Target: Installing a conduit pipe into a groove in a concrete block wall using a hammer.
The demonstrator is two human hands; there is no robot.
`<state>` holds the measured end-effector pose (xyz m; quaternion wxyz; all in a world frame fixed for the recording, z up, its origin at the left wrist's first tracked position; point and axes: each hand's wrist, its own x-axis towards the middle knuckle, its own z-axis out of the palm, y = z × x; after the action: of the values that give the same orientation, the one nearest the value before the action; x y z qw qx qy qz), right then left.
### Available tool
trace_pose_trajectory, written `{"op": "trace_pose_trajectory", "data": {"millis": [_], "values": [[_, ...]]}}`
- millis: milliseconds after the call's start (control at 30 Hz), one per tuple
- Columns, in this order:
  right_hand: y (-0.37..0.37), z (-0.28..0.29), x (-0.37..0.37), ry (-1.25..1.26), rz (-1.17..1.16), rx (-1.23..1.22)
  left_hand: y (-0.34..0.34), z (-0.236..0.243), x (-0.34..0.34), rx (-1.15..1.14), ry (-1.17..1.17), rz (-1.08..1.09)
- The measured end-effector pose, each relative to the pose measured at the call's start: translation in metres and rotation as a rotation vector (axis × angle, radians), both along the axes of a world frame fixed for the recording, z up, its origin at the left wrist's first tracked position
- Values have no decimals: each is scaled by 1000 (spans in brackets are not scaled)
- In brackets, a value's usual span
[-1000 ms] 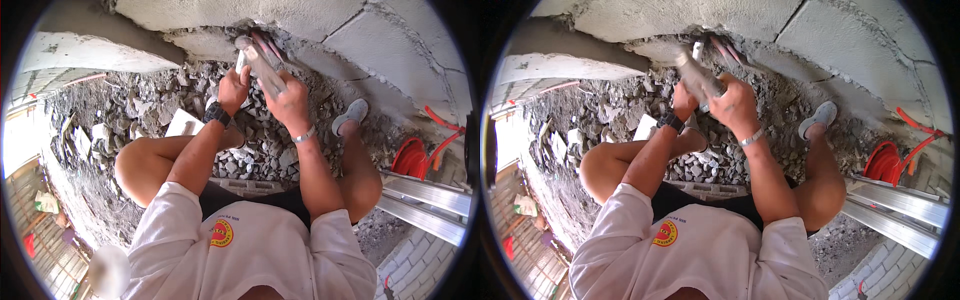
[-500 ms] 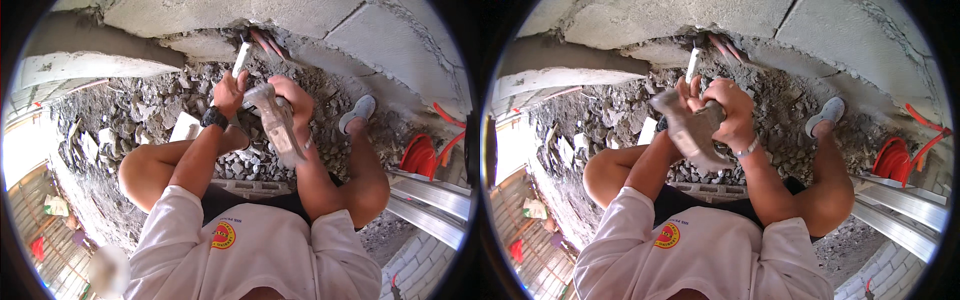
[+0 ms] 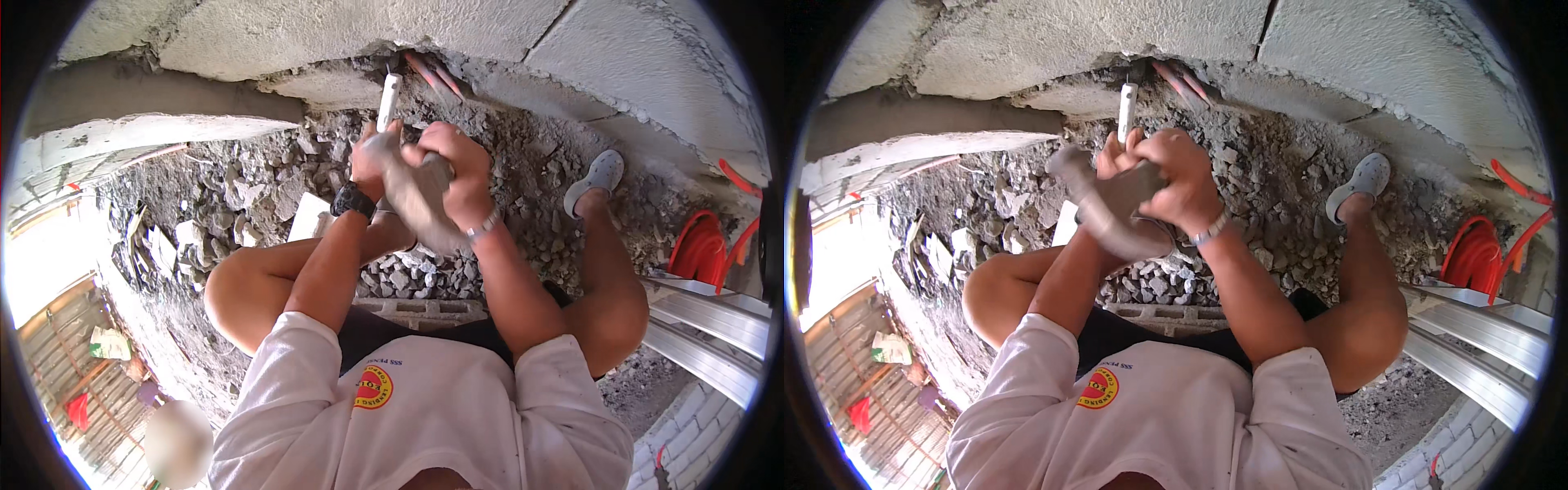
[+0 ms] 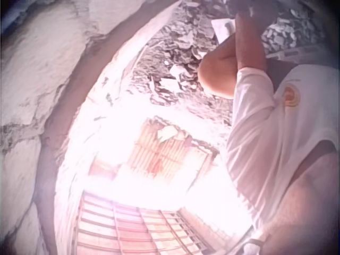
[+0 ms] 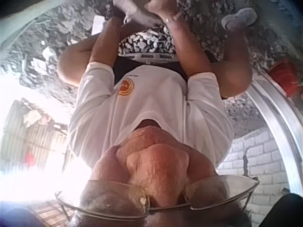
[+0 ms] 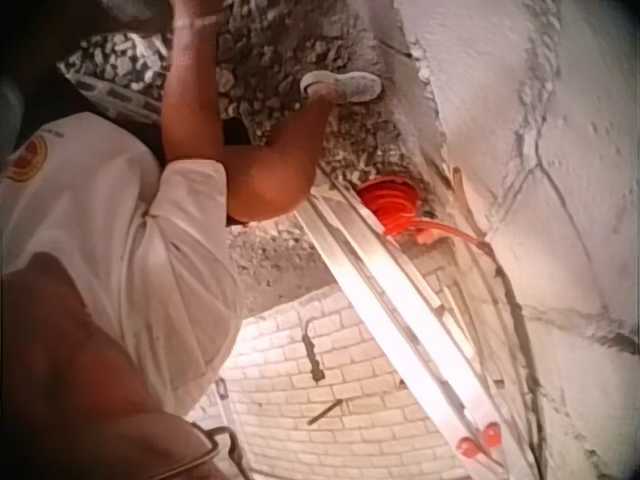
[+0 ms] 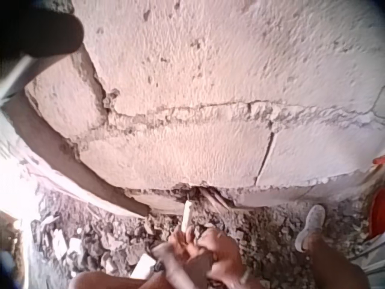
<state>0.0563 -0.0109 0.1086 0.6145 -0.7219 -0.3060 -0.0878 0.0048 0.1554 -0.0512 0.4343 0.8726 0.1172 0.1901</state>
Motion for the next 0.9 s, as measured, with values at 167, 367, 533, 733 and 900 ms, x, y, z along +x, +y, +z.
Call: {"op": "trace_pose_trajectory", "data": {"millis": [167, 367, 533, 733, 900], "values": [[-23, -49, 13, 165, -105, -595, -15, 28, 17, 2, 187, 70], [-7, 63, -5, -144, 95, 133, -33, 24, 9, -600, 4, 198], [-32, -46, 21, 324, -112, -472, -46, 63, 27, -28, 322, 124], [-10, 40, -6, 47, -10, -228, -32, 35, -6, -1283, -32, 253], [-14, 45, 3, -178, 24, 136, -55, 108, 26, -216, 572, 299]]}}
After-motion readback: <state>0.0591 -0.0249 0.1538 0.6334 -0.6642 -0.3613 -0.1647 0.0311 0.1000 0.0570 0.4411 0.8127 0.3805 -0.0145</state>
